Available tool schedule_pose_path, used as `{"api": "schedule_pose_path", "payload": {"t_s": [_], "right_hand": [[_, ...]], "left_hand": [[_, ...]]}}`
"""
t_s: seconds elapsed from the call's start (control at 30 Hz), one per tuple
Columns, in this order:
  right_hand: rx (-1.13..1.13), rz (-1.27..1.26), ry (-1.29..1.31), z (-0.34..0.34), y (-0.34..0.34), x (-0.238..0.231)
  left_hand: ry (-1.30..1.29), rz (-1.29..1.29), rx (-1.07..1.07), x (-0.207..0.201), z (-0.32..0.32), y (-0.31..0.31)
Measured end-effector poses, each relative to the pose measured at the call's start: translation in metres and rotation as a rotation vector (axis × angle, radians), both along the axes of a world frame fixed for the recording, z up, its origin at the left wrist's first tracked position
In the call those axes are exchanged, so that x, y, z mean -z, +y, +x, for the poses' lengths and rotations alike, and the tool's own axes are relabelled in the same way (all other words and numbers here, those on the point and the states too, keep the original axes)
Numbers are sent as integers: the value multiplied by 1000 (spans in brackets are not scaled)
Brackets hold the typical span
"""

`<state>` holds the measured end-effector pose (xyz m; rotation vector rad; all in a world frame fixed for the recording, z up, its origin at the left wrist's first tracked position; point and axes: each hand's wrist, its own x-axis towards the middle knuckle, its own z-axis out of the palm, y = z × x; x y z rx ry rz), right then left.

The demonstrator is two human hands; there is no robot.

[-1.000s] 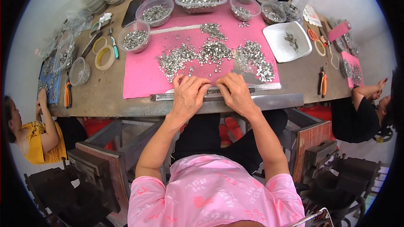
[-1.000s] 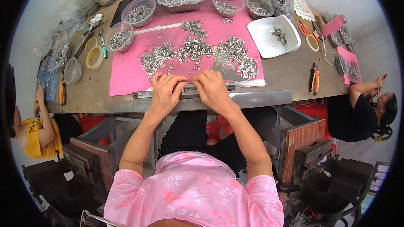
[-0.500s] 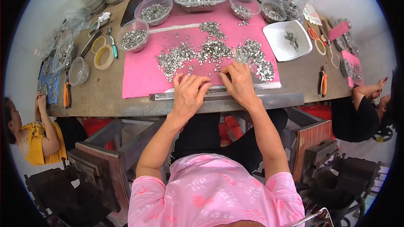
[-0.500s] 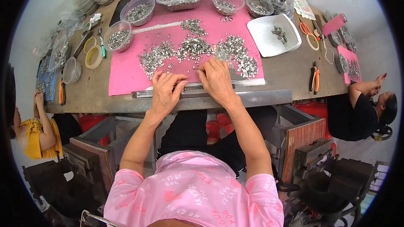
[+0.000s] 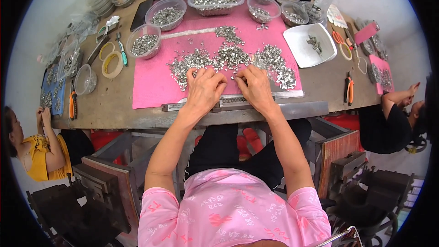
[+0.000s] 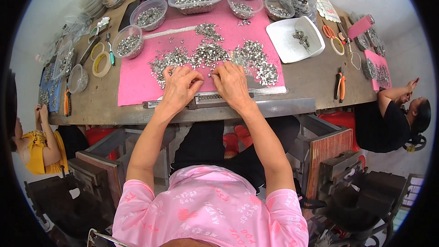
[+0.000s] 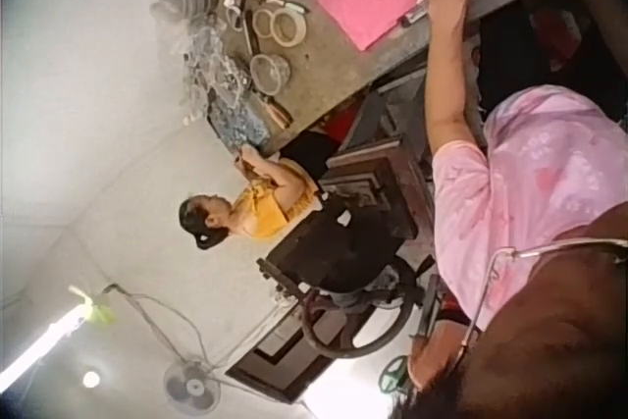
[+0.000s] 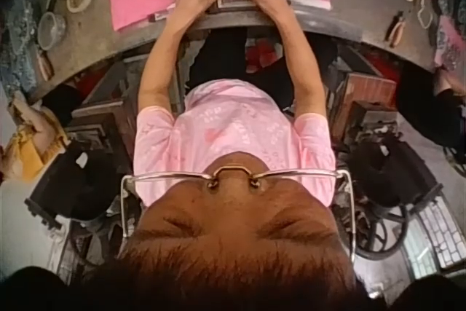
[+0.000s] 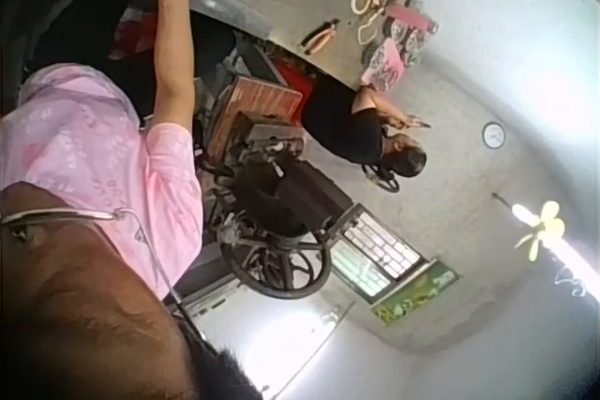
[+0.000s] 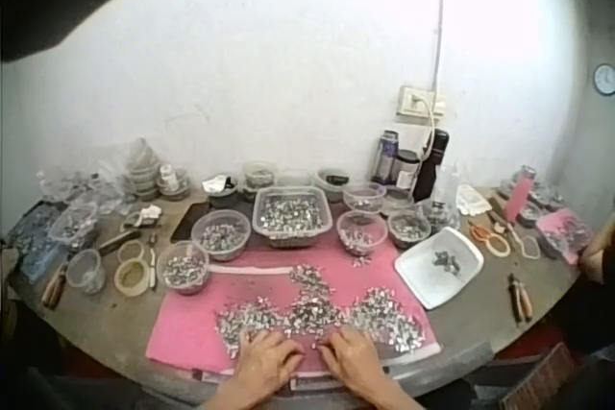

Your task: The person assembles small metal components by placing them into a metal guide, then pressing them together with a manual press machine.

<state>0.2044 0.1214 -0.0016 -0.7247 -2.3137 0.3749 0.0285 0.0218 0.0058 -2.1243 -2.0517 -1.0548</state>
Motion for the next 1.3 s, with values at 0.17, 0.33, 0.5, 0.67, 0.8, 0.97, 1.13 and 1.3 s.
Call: {"api": "schedule_pose_path", "payload": {"t_s": [0.17,0.33,0.5,0.67,0.8,0.97,1.13,1.3], "right_hand": [[-18,3,14,-1,1,0],[-41,-43,1,1,2,-1],[-185,-192,-13,18,-22,-22],[-203,-195,-16,27,-37,-20],[-205,-111,28,27,-39,-18],[-194,-180,12,25,-28,-20],[-53,-32,24,-1,-12,-11],[3,61,-31,-16,-7,1]], "left_hand": [[-2,-42,18,-3,0,-2],[30,-13,6,1,3,1],[14,-17,30,-4,1,-4],[-110,-28,78,-11,8,-17],[-167,-40,88,-13,13,-29],[-182,-41,85,-7,19,-35],[-175,-10,79,-2,24,-35],[-166,10,75,3,24,-34]]}}
